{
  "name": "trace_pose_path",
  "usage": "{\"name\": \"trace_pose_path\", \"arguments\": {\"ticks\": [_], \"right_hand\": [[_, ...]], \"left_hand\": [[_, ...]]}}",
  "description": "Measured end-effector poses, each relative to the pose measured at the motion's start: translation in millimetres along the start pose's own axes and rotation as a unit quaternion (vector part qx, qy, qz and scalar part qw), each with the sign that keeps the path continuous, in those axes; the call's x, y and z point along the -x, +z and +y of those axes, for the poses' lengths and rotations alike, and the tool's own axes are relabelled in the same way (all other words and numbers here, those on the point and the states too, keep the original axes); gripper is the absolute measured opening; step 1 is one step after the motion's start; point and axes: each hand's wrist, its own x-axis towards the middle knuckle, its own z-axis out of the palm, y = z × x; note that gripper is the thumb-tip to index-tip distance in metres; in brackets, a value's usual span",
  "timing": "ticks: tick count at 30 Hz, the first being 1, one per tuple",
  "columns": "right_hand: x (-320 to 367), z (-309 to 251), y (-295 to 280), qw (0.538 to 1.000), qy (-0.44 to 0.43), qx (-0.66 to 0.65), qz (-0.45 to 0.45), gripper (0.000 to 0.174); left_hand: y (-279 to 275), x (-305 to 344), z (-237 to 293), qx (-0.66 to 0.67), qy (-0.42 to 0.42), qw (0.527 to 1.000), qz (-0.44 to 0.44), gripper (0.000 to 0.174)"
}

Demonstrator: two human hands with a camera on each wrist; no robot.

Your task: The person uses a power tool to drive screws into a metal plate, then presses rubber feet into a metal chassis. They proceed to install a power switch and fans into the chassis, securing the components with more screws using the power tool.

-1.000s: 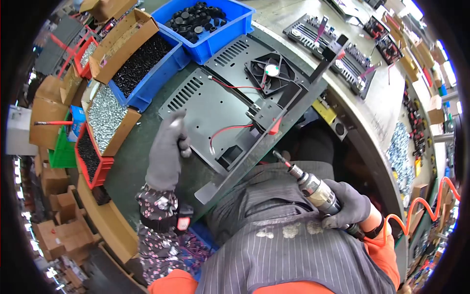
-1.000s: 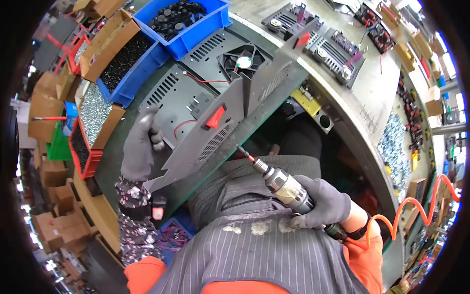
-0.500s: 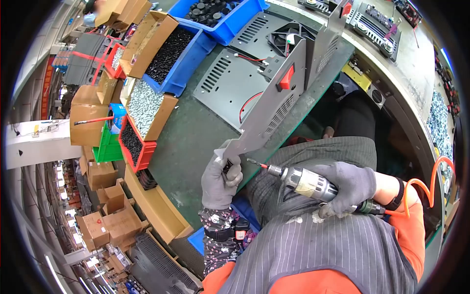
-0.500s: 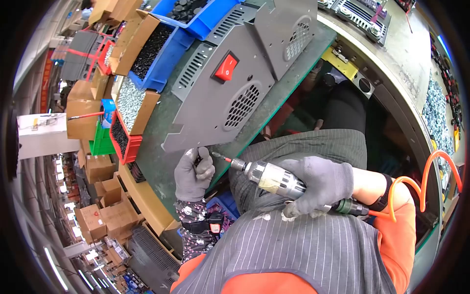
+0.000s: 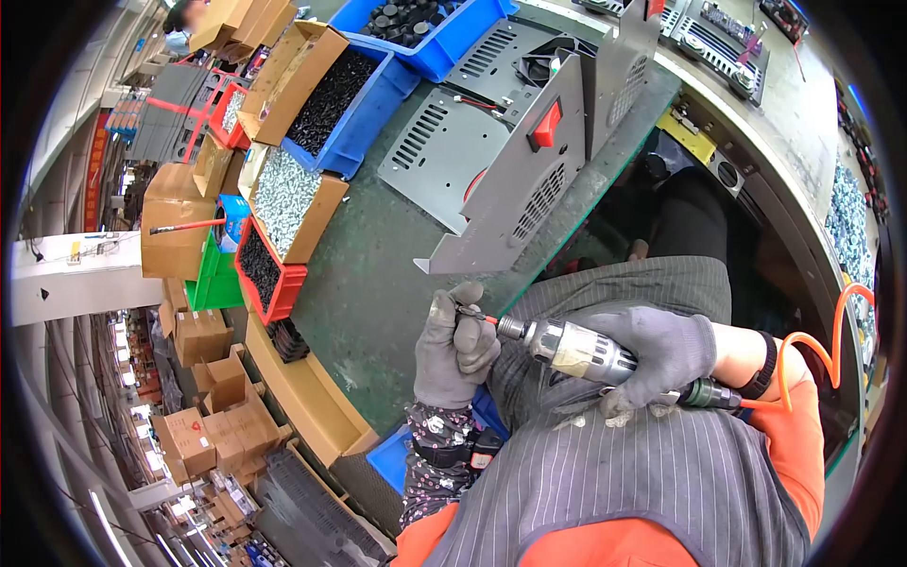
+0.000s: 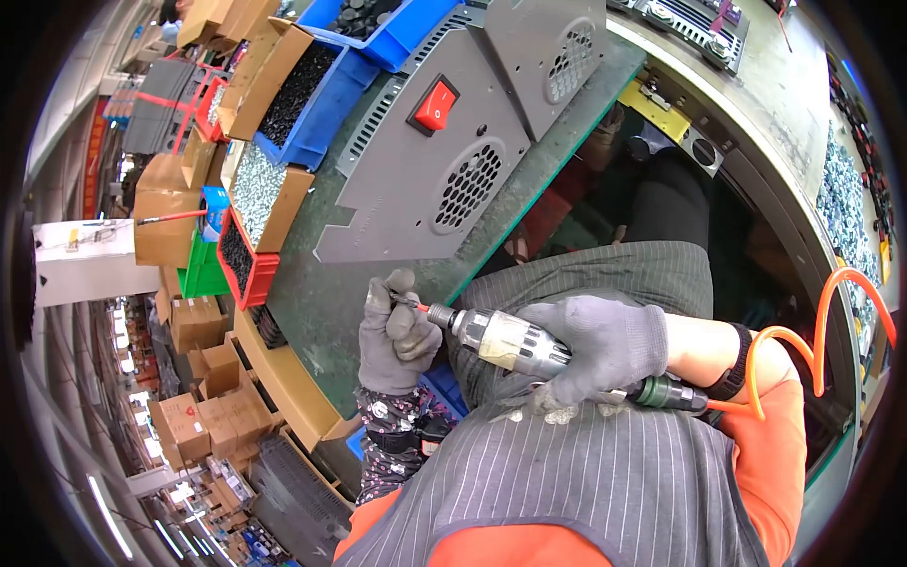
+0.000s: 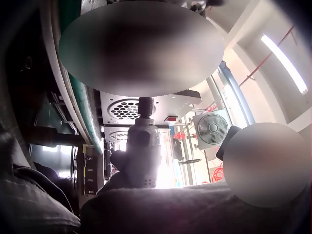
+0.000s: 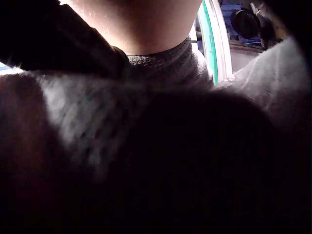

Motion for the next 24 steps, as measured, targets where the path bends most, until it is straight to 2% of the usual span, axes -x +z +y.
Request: {"name": "trace_pose_path", "arguments": {"ticks": [1,2,5,6,7,9,10,11,12,14,15,16,18,19,20,22,23,24], "right_hand": [[1.5,-0.6,0.2,1.000,0.000,0.000,0.002,0.062],[3.6,-2.5,0.1,0.999,0.035,-0.025,-0.007,0.061],[8.7,-8.6,-0.3,0.996,0.071,-0.057,-0.016,0.060],[10.0,-7.8,-0.1,0.995,0.071,-0.061,-0.015,0.059],[11.3,-7.1,0.1,0.995,0.071,-0.065,-0.014,0.059],[14.6,-0.9,2.0,0.999,0.016,-0.031,-0.005,0.061],[17.0,-0.3,3.3,0.999,0.016,-0.034,-0.001,0.061],[19.1,-0.2,4.1,0.999,0.011,-0.047,-0.002,0.061],[22.0,-3.3,3.3,0.998,0.008,-0.055,-0.001,0.061],[30.6,-18.1,-2.1,0.998,0.000,-0.056,0.004,0.060],[35.8,-27.7,-6.1,0.999,-0.005,-0.048,0.009,0.059],[40.9,-32.6,-8.1,0.999,-0.005,-0.048,0.012,0.059],[49.9,-39.3,-11.4,0.994,-0.015,-0.071,0.078,0.059],[52.7,-42.8,-10.7,0.990,0.033,-0.103,0.095,0.058],[54.4,-48.6,-12.9,0.990,0.034,-0.102,0.096,0.058],[55.8,-58.4,-17.2,0.956,0.205,-0.190,0.085,0.056],[55.5,-46.0,-11.5,0.971,0.144,-0.154,0.110,0.056],[54.5,-40.8,-9.8,0.970,0.145,-0.158,0.116,0.056]], "left_hand": [[-2.1,-1.5,-1.4,0.029,-0.003,0.999,-0.045,0.043],[-1.3,-1.5,-2.6,0.028,-0.005,0.998,-0.047,0.043],[2.0,1.2,-6.1,-0.015,0.004,1.000,-0.017,0.047],[5.6,3.0,-6.0,-0.152,0.047,0.987,0.003,0.051],[8.5,4.9,-6.4,-0.286,0.090,0.954,0.023,0.055],[10.3,8.6,-3.7,-0.310,0.092,0.946,0.007,0.058],[10.9,9.1,-2.6,-0.333,0.096,0.938,-0.007,0.061],[6.1,5.4,-4.1,-0.268,0.074,0.958,-0.069,0.061],[6.9,3.5,-3.9,-0.270,0.071,0.957,-0.072,0.061],[9.3,-1.4,-2.4,-0.269,0.090,0.959,-0.021,0.063],[10.6,-9.4,4.4,-0.392,0.081,0.914,0.060,0.055],[9.6,-18.0,5.2,-0.393,0.079,0.914,0.057,0.055],[8.0,-34.6,2.8,-0.501,0.232,0.833,0.038,0.046],[9.9,-43.0,0.9,-0.554,0.304,0.773,0.045,0.043],[12.6,-49.0,-1.9,-0.553,0.304,0.774,0.044,0.043],[17.5,-60.0,-8.2,-0.629,0.300,0.716,0.024,0.043],[13.0,-67.4,-16.1,-0.597,0.323,0.734,0.023,0.035],[11.3,-69.4,-17.2,-0.598,0.320,0.735,0.017,0.035]]}}
